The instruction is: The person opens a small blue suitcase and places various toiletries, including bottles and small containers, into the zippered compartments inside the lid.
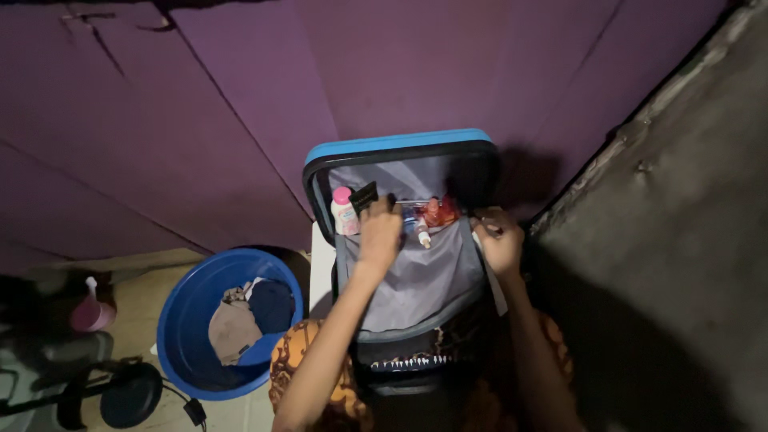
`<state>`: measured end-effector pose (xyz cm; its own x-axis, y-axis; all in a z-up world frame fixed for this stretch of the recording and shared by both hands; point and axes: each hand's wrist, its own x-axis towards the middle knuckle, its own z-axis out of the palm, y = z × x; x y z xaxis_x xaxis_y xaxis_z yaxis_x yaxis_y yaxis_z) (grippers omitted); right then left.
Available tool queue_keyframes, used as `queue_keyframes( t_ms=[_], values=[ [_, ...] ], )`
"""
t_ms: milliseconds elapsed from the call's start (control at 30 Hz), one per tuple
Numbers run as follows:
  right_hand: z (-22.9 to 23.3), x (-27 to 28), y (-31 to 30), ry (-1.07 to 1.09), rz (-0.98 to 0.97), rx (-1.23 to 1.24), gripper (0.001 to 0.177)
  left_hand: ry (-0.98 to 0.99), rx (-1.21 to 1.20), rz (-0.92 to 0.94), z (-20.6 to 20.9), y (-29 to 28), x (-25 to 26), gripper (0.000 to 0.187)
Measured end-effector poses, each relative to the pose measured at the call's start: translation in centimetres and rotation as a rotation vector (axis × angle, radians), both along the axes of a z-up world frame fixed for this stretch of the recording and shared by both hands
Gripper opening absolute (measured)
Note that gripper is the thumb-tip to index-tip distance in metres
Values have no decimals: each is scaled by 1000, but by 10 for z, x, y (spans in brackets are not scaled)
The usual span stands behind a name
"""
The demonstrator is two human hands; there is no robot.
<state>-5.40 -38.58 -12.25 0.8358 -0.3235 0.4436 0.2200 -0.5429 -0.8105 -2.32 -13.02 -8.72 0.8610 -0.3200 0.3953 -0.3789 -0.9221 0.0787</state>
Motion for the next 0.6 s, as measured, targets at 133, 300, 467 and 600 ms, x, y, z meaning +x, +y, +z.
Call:
queue_keyframes(
  t_ms=[133, 300, 467, 600],
  values=[
    [31, -8, -8, 257, 511, 493, 34, 423, -718, -338, 31, 27, -13, 47],
    [51, -19, -5, 645, 840, 509, 51, 647, -941, -385, 3, -16, -19, 40],
    [1, -7, -79, 399, 686, 411, 43, 633, -1085, -220, 12, -48, -29, 50],
    [-70, 27, -154, 407, 312, 529, 34, 762, -783, -174, 5, -37, -27, 63]
  ],
)
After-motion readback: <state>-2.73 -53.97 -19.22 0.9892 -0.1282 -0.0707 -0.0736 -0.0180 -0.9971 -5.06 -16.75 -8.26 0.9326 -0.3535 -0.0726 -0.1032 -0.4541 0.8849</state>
